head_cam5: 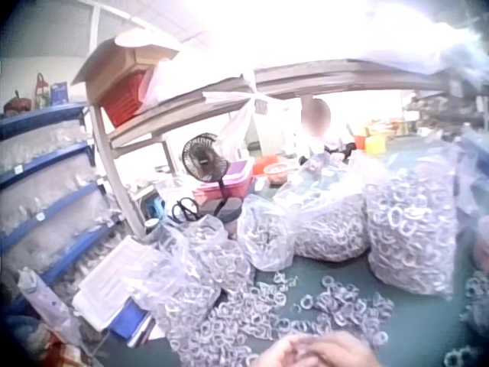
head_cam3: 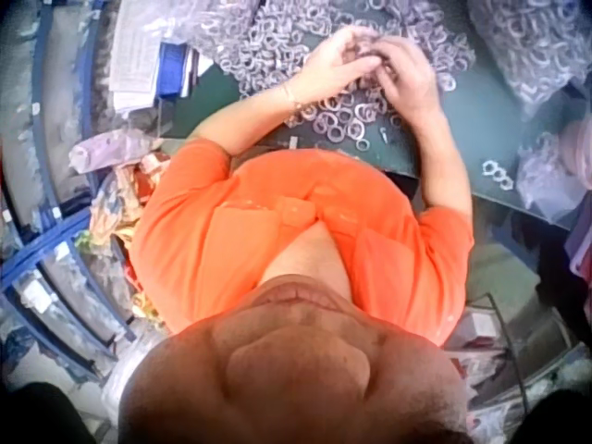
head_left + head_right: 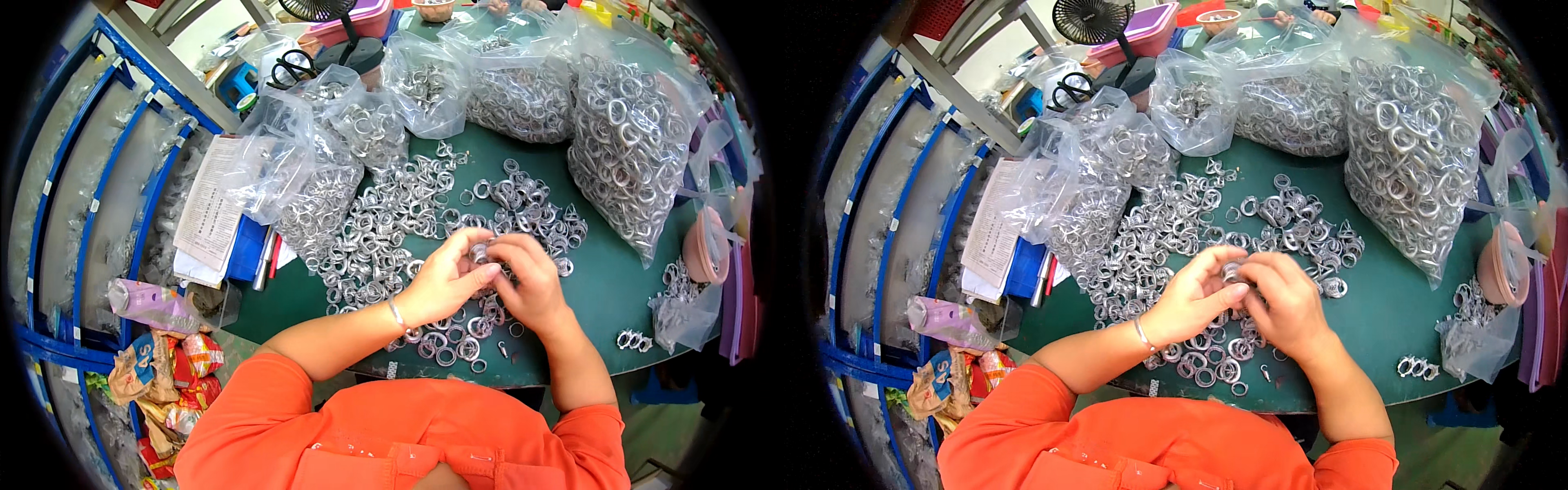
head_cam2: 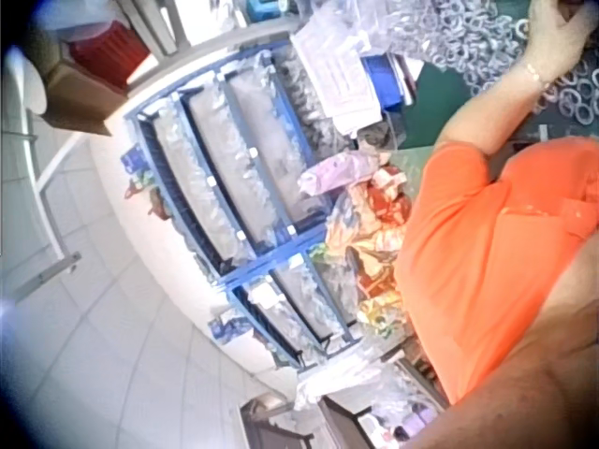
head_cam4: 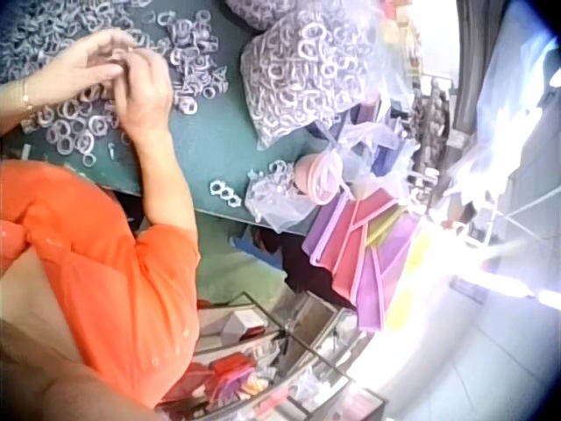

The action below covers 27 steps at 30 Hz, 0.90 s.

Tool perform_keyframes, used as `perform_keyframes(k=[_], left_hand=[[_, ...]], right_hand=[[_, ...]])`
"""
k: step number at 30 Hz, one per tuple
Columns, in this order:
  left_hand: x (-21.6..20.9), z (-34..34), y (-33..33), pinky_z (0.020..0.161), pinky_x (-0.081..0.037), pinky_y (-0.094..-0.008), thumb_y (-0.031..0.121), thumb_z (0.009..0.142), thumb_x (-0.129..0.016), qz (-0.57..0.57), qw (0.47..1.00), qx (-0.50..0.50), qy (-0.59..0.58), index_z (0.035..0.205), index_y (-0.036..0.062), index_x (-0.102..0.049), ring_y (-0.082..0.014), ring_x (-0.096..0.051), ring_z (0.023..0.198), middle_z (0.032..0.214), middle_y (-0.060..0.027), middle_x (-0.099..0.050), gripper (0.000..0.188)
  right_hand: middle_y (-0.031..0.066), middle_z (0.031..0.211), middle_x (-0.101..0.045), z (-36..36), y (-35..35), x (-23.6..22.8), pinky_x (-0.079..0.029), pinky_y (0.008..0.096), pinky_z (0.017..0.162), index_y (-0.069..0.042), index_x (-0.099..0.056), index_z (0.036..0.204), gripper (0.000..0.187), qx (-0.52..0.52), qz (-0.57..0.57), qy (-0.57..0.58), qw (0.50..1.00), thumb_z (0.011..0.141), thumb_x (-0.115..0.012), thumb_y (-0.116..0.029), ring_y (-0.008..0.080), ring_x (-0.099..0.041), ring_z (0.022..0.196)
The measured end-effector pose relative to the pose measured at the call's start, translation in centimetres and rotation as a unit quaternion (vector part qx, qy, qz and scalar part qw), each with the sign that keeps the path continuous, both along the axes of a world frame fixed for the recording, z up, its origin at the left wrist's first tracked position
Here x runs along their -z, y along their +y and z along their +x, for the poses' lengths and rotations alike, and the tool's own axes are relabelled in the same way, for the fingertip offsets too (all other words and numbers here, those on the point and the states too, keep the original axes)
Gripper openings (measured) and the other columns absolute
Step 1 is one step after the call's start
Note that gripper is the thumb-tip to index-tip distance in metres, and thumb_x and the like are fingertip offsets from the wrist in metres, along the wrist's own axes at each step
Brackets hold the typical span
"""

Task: The person sits at a green table and assembles small silver metal rings and hooks by hand. They pick up individual components from a large pile, interlock them, and place the finished units back onto the table.

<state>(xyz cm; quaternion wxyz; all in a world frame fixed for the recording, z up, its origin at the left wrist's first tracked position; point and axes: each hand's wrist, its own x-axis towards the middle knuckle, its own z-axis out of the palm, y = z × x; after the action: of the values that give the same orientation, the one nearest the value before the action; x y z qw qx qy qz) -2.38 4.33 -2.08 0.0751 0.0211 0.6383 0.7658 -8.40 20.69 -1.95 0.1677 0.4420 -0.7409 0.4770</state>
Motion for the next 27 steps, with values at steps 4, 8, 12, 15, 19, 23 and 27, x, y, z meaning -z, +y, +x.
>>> perform_keyframes(k=[4,8,12,15,19,23,27], left_hand=[[-1.7,-2.0,-1.5,0.067,-0.053,-0.0252,0.008,0.091,-0.059,-0.110,0.992,-0.055,0.024,0.120,0.0002,-0.049,-0.0150,-0.064,0.084,0.104,-0.0083,-0.060,0.031],[-5.7,-7.1,-9.2,0.069,-0.051,-0.0253,0.004,0.087,-0.062,-0.377,0.817,-0.285,0.331,0.104,-0.0004,-0.056,-0.0152,-0.064,0.083,0.099,-0.0087,-0.060,0.019],[-7.9,-11.3,-16.9,0.084,-0.047,-0.0387,0.024,0.087,-0.062,-0.597,0.695,-0.284,0.283,0.103,-0.0003,-0.062,-0.0343,-0.061,0.095,0.101,-0.0176,-0.064,0.029],[-6.8,-11.9,-17.7,0.080,-0.048,-0.0377,0.030,0.086,-0.064,-0.608,0.737,-0.190,0.225,0.103,0.0001,-0.063,-0.0331,-0.061,0.093,0.096,-0.0164,-0.063,0.034],[-6.9,-11.2,-16.0,0.078,-0.049,-0.0369,0.030,0.083,-0.068,-0.692,0.643,-0.160,0.287,0.095,0.0016,-0.062,-0.0331,-0.062,0.093,0.107,-0.0176,-0.063,0.031],[-7.8,-11.8,-16.4,0.064,-0.048,-0.0435,0.021,0.082,-0.067,-0.719,0.614,-0.205,0.251,0.085,0.0049,-0.059,-0.0350,-0.062,0.075,0.080,-0.0128,-0.064,0.019],[-8.2,-12.6,-16.5,0.067,-0.048,-0.0440,0.013,0.082,-0.064,-0.679,0.647,-0.252,0.238,0.088,0.0049,-0.060,-0.0345,-0.061,0.076,0.081,-0.0129,-0.064,0.011]], right_hand=[[0.0119,0.094,-0.062,0.2,0.5,-0.3,-0.050,0.0325,0.067,-0.002,-0.061,0.104,0.031,0.027,-0.020,-0.154,0.988,0.073,-0.068,0.002,0.0234,-0.062,0.079],[0.0126,0.088,-0.062,-1.1,1.4,0.1,-0.050,0.0306,0.066,0.001,-0.063,0.097,0.021,0.059,-0.018,-0.118,0.991,0.076,-0.066,0.004,0.0230,-0.062,0.074],[0.0127,0.081,-0.063,-1.1,1.4,0.3,-0.050,0.0305,0.063,0.001,-0.064,0.088,0.012,0.043,-0.031,-0.111,0.992,0.077,-0.064,0.004,0.0243,-0.062,0.071],[0.0131,0.078,-0.062,-1.4,1.4,0.5,-0.049,0.0305,0.060,0.002,-0.064,0.086,0.008,0.046,-0.024,-0.130,0.990,0.078,-0.063,0.005,0.0255,-0.062,0.069],[0.0121,0.076,-0.062,-1.7,1.7,0.6,-0.048,0.0295,0.059,0.002,-0.064,0.087,0.009,0.050,-0.025,-0.137,0.989,0.078,-0.063,0.003,0.0234,-0.061,0.067],[0.0116,0.077,-0.062,-1.8,1.7,0.9,-0.049,0.0296,0.059,0.002,-0.064,0.088,0.010,0.045,-0.027,-0.154,0.987,0.078,-0.064,0.003,0.0226,-0.062,0.067],[0.0117,0.077,-0.063,-2.0,1.8,1.1,-0.049,0.0300,0.060,0.002,-0.064,0.088,0.010,0.055,-0.025,-0.145,0.988,0.077,-0.064,0.003,0.0229,-0.062,0.068]])
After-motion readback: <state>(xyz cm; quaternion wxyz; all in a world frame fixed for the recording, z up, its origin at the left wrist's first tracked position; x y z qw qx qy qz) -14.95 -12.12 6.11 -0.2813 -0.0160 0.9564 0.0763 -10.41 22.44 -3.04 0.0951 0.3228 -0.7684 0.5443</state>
